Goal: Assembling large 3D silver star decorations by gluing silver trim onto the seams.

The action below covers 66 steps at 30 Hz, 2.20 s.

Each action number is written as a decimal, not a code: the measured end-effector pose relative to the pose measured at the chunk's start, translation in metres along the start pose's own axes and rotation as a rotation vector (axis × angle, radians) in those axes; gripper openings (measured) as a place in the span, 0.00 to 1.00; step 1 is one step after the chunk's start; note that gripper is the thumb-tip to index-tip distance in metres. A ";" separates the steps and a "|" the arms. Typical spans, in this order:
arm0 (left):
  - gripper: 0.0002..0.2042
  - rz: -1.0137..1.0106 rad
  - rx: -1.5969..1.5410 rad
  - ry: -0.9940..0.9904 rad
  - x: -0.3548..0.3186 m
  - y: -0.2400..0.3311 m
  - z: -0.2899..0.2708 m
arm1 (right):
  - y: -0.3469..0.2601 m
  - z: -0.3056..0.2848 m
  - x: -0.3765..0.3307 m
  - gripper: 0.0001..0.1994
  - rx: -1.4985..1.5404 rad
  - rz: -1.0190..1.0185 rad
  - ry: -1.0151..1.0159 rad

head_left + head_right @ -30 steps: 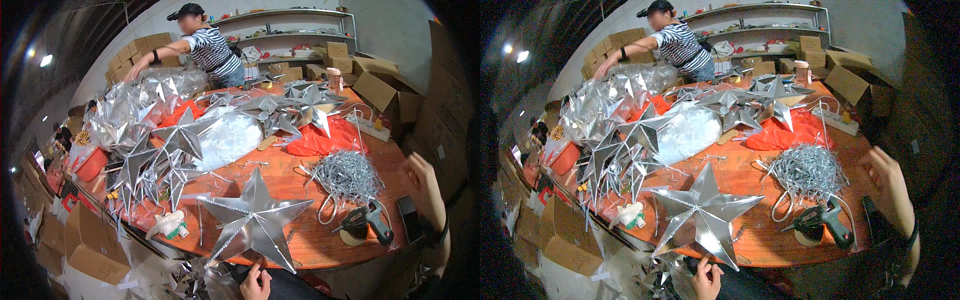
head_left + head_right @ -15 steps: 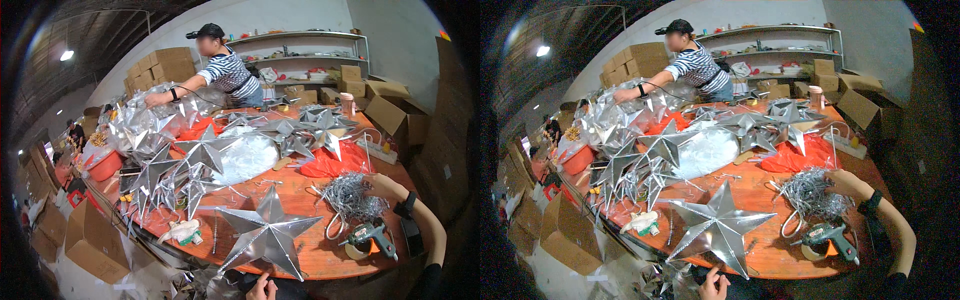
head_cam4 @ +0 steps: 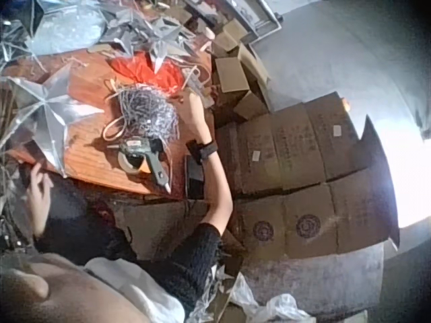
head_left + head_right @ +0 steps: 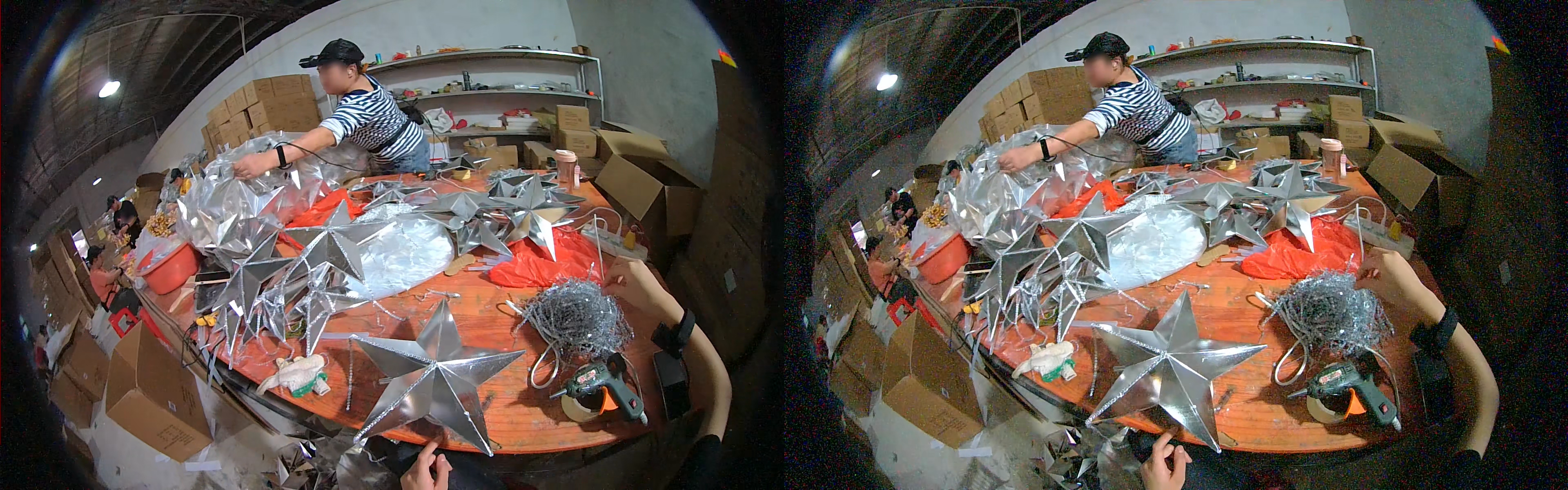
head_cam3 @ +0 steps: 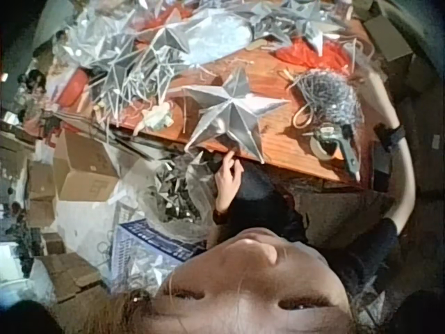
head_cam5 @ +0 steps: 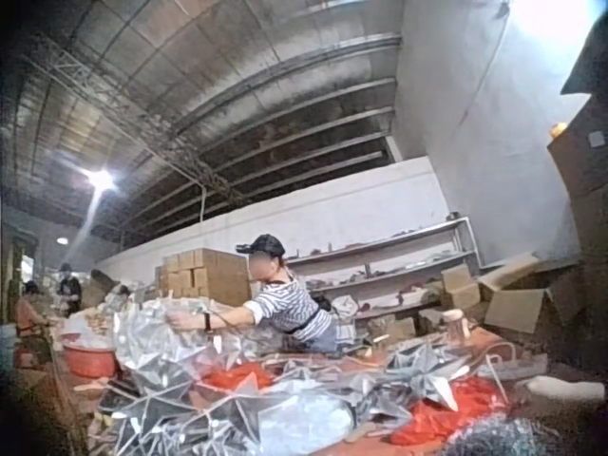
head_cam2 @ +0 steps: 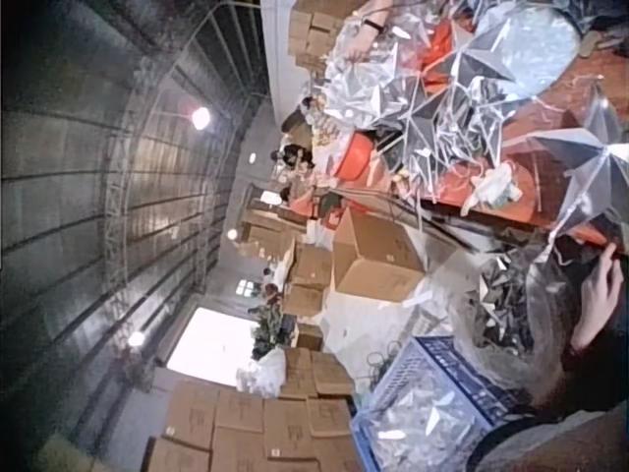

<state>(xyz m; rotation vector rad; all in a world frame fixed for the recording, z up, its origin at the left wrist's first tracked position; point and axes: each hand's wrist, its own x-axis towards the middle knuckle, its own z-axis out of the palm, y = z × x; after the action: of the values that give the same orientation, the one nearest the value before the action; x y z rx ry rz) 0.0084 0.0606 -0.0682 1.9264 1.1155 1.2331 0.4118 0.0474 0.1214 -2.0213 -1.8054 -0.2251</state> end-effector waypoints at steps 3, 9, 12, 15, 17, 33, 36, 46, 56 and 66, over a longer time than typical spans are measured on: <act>0.14 0.035 0.036 0.004 0.001 0.004 -0.002 | -0.017 -0.014 -0.002 0.07 0.075 0.051 0.017; 0.14 0.056 -0.006 0.024 -0.002 -0.004 0.000 | -0.009 -0.009 -0.003 0.07 0.137 0.115 0.024; 0.14 0.041 -0.031 0.024 -0.004 -0.012 0.002 | -0.023 -0.013 -0.001 0.06 0.236 0.154 0.110; 0.14 0.067 0.003 0.018 -0.002 -0.005 0.000 | -0.013 -0.010 0.000 0.05 0.211 0.096 0.093; 0.14 0.077 -0.005 0.031 -0.001 -0.005 0.001 | -0.010 -0.011 0.002 0.05 0.293 0.124 0.269; 0.13 0.124 0.008 0.092 -0.005 -0.016 0.003 | -0.042 -0.024 0.001 0.04 0.447 0.000 0.406; 0.14 0.085 -0.036 0.048 -0.003 -0.013 0.006 | -0.066 -0.041 -0.008 0.03 0.454 0.088 0.379; 0.14 0.035 -0.051 0.036 -0.003 -0.008 0.003 | -0.056 -0.039 -0.008 0.05 0.573 0.032 0.389; 0.14 0.115 0.013 0.069 0.000 -0.004 0.000 | -0.070 -0.045 -0.007 0.05 0.599 0.026 0.473; 0.14 0.099 -0.002 0.027 -0.001 -0.002 0.001 | -0.089 -0.097 -0.019 0.08 0.780 -0.069 0.567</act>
<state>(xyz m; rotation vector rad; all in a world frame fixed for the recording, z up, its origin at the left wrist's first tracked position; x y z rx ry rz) 0.0087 0.0601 -0.0705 1.9891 1.0428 1.3161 0.3375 -0.0031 0.2190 -1.1934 -1.3088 -0.0765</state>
